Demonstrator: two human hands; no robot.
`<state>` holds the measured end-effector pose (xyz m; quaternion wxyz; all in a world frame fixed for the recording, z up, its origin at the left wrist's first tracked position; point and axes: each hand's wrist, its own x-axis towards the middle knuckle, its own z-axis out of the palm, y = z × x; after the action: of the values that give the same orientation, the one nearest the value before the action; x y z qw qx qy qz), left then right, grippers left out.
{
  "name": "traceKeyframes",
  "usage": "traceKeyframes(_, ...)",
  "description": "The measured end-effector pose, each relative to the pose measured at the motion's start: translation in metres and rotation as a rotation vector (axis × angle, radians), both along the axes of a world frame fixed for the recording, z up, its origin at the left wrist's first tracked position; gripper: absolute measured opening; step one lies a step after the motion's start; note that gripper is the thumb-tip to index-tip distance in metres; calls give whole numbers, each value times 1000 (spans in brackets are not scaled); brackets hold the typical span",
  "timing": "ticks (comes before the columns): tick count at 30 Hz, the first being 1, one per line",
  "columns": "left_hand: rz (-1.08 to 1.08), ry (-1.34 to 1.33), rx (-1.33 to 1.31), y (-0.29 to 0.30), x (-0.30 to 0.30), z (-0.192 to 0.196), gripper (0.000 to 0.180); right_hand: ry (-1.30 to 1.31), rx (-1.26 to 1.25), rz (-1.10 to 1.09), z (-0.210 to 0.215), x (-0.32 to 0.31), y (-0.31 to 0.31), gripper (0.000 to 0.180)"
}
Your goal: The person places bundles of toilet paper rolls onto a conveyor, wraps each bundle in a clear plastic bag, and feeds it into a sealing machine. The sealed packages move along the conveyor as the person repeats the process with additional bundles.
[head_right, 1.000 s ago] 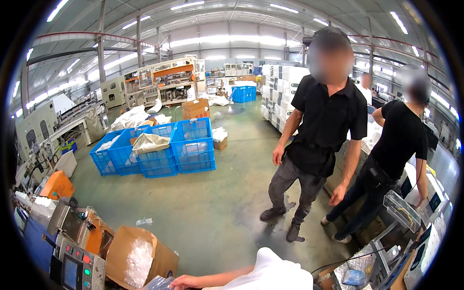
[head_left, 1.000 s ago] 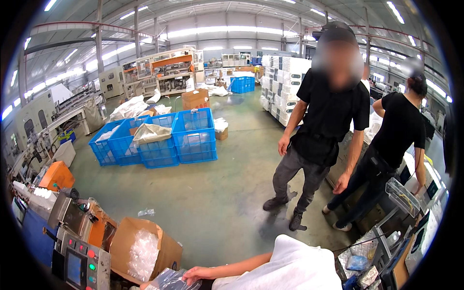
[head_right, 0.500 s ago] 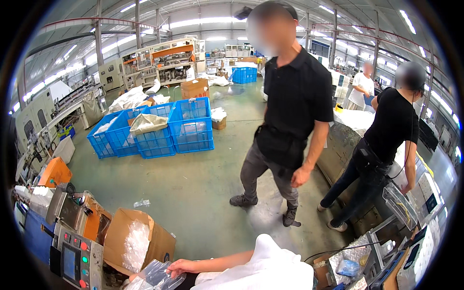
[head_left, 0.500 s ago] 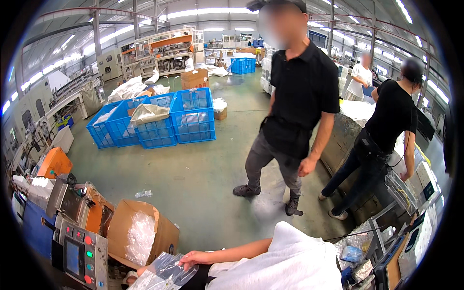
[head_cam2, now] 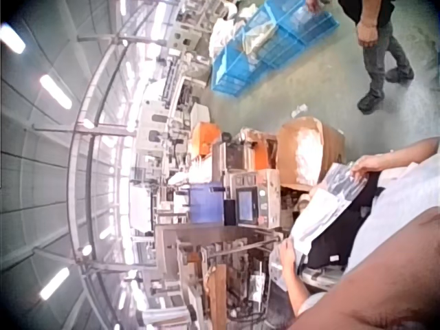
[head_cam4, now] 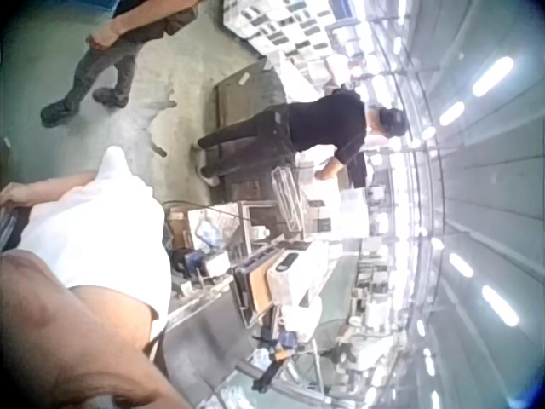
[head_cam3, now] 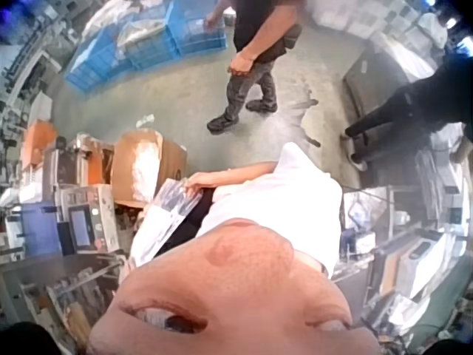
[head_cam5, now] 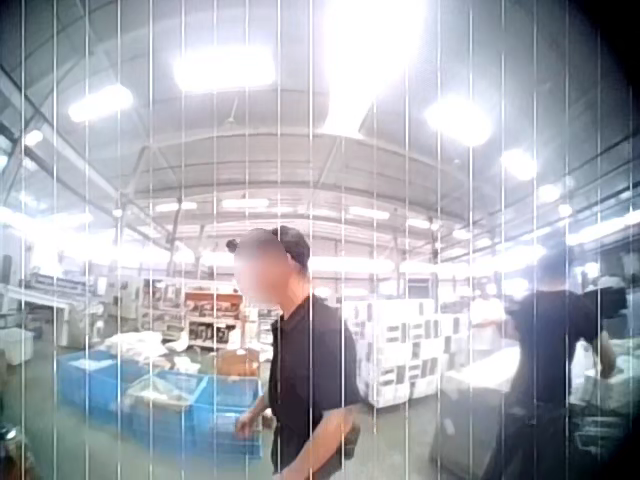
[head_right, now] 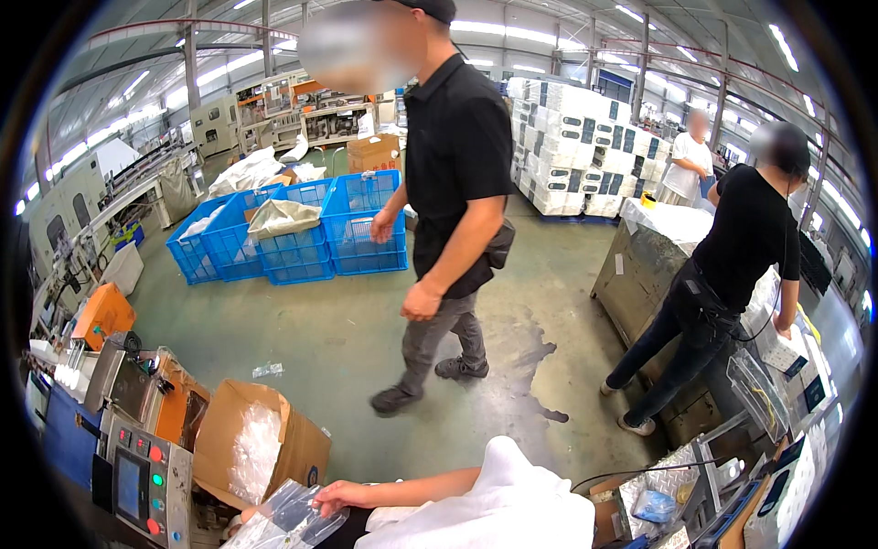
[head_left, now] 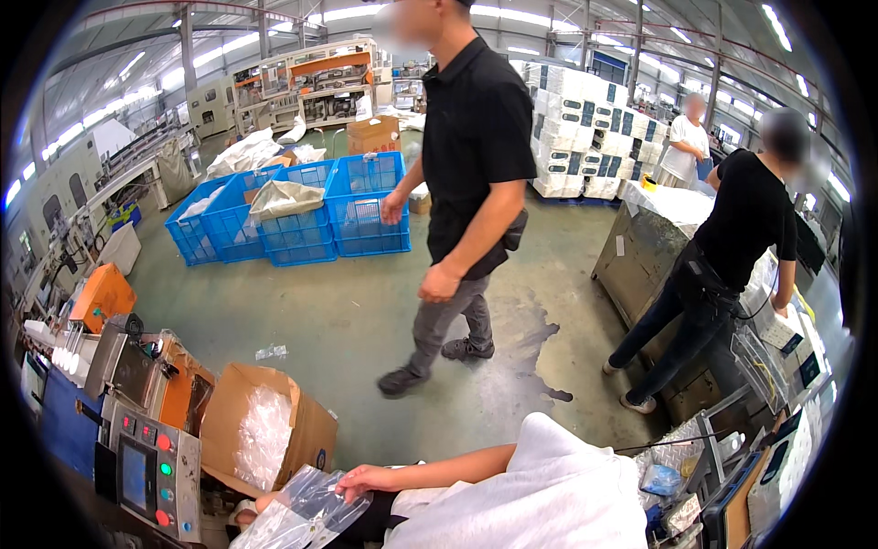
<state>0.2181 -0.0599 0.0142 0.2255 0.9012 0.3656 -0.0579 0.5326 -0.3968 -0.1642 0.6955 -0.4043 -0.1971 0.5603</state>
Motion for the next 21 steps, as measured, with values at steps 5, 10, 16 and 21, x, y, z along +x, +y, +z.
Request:
traceKeyframes(5, -173, 145, 52, 42, -19, -29, 43, 39, -6, 6, -4, 1, 1, 33)
traceKeyframes(10, -232, 240, 73, 29, -12, -13, 42, 16, 18, -4, -8, -1, 3, 34)
traceKeyframes(16, 49, 33, 48, -9, 8, 13, 37, 76, 26, 23, -3, 4, 2, 30)
traceKeyframes(21, 103, -88, -22, -10, 10, 9, 35, 83, 51, 8, -3, 4, 0, 30)
